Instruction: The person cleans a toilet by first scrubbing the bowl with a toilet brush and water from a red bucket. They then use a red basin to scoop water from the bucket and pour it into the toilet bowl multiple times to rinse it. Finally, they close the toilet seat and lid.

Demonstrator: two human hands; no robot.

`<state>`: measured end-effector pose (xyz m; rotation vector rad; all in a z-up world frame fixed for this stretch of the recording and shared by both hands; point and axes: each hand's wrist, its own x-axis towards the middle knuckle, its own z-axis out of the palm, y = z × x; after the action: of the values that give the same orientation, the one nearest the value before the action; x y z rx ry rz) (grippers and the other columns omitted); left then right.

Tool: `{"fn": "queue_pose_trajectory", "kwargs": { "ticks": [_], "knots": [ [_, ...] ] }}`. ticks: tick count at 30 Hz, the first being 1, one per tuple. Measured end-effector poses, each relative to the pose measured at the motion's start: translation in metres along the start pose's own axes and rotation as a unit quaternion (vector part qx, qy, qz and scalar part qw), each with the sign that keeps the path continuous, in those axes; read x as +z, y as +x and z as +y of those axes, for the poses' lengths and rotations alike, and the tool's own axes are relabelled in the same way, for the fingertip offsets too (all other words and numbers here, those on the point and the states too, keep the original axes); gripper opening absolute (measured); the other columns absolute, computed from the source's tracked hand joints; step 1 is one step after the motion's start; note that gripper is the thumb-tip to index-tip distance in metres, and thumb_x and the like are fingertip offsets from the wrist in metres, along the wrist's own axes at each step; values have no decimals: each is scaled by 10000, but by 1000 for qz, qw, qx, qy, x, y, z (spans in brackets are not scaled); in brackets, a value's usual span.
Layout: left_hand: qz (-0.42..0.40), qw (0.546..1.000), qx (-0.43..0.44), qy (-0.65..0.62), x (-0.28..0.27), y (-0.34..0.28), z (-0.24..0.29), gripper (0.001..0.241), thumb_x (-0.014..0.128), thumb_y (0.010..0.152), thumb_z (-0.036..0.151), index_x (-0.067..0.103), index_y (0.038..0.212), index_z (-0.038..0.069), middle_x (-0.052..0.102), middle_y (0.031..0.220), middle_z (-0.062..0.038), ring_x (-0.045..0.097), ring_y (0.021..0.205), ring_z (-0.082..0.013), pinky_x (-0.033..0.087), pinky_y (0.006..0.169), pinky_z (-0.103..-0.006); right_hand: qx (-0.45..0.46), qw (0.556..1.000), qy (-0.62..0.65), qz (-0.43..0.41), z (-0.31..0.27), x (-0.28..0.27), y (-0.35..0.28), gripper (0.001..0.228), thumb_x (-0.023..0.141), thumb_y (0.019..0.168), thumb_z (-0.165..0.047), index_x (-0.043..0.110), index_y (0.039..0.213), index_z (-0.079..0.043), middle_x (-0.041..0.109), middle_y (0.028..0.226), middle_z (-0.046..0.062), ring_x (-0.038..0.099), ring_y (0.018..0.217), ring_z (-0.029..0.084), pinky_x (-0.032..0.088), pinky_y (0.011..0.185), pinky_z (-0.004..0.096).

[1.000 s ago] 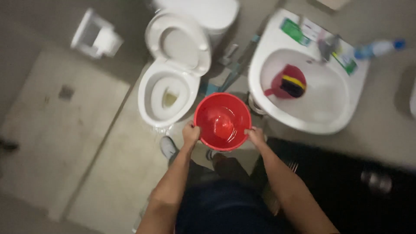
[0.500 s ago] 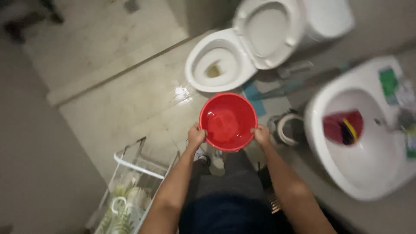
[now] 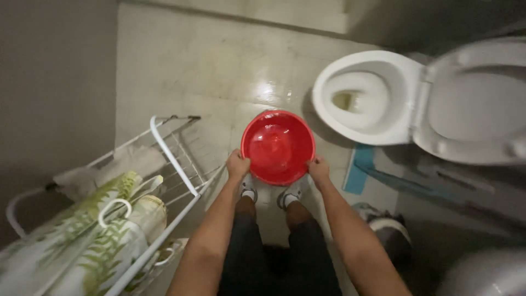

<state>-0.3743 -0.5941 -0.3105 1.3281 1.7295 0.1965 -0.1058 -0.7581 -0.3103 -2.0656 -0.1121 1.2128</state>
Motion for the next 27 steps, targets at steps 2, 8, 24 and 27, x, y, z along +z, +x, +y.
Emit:
{"fn": "queue_pose_trajectory", "kwargs": {
  "ticks": [2, 8, 24, 27],
  "knots": [
    [16, 1000, -1, -22, 1, 13, -5, 87, 630, 735, 106, 644, 812, 68, 708, 782, -172, 694, 761, -317, 542, 739, -442, -21, 999, -35, -12, -6, 18, 28, 92, 663, 891, -95, 688, 953, -32, 655, 810, 55, 613, 705, 169, 521, 633, 347],
    [15, 999, -31, -8, 40, 85, -49, 208, 746, 769, 208, 642, 878, 64, 732, 874, -155, 706, 829, -305, 547, 782, -421, -69, 983, -169, -14, 9, 64, 115, 148, 712, 925, -142, 632, 888, -23, 600, 754, 76, 567, 686, 198, 492, 644, 378],
    [17, 992, 68, -103, 130, 126, -111, 308, 706, 800, 121, 673, 1096, 40, 764, 980, -146, 747, 930, -292, 573, 812, -397, -46, 978, -201, 18, 65, 78, 186, 116, 629, 988, -137, 625, 994, -22, 656, 823, 102, 640, 729, 226, 530, 685, 407],
    [11, 996, 34, -84, 147, 128, -145, 298, 706, 827, 136, 671, 1102, 28, 764, 975, -170, 750, 926, -336, 575, 815, -415, 6, 992, -128, -4, 73, 76, 188, 145, 611, 991, -149, 618, 1058, -20, 650, 856, 104, 641, 726, 211, 540, 658, 407]
  ]
}}
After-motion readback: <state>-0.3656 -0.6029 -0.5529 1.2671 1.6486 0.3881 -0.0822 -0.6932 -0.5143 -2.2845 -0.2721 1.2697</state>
